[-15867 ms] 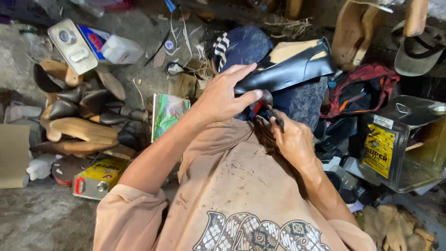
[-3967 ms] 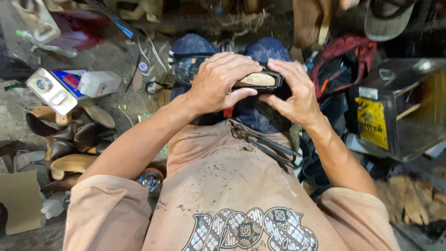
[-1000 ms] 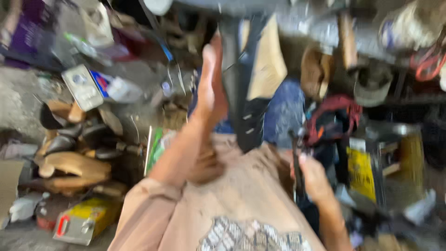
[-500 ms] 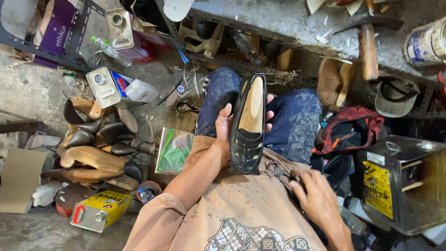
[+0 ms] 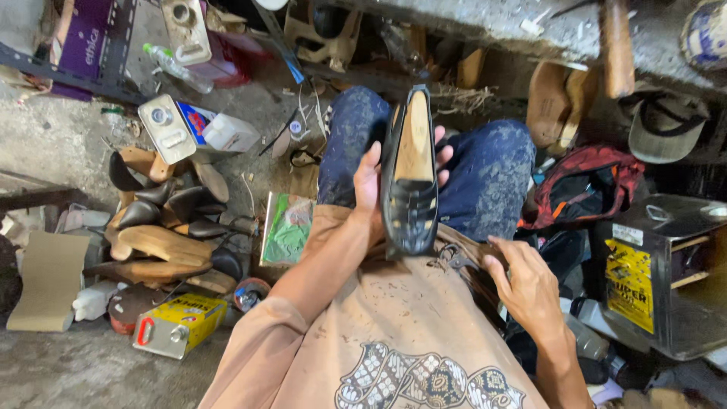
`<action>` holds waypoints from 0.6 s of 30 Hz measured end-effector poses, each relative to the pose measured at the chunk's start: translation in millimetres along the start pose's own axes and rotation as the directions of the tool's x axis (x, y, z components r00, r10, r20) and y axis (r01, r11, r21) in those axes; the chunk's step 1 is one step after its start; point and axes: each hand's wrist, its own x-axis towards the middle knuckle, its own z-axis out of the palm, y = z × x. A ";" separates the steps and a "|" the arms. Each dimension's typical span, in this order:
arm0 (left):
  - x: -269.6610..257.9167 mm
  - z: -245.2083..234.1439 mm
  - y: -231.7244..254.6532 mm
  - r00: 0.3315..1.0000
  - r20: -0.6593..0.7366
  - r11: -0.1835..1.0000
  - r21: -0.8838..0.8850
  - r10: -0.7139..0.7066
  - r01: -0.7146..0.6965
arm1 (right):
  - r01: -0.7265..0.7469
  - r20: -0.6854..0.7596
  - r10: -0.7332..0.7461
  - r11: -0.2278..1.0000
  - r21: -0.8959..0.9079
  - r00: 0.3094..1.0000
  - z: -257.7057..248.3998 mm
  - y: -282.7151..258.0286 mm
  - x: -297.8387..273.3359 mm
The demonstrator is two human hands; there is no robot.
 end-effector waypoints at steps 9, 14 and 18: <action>33.1 -48.4 13.3 1.000 0.003 0.998 -0.055 -0.028 0.029 | -0.060 -0.303 0.104 0.987 0.152 0.947 102.0 27.8 0.0; 28.3 -68.7 19.4 0.999 -0.034 0.998 -0.061 -0.015 0.013 | -0.012 -0.392 0.093 0.979 0.205 0.915 99.9 18.6 6.7; 27.4 -68.4 19.5 0.998 -0.059 0.997 -0.077 0.000 -0.005 | 0.003 -0.396 0.101 0.967 0.253 0.913 97.0 18.9 11.8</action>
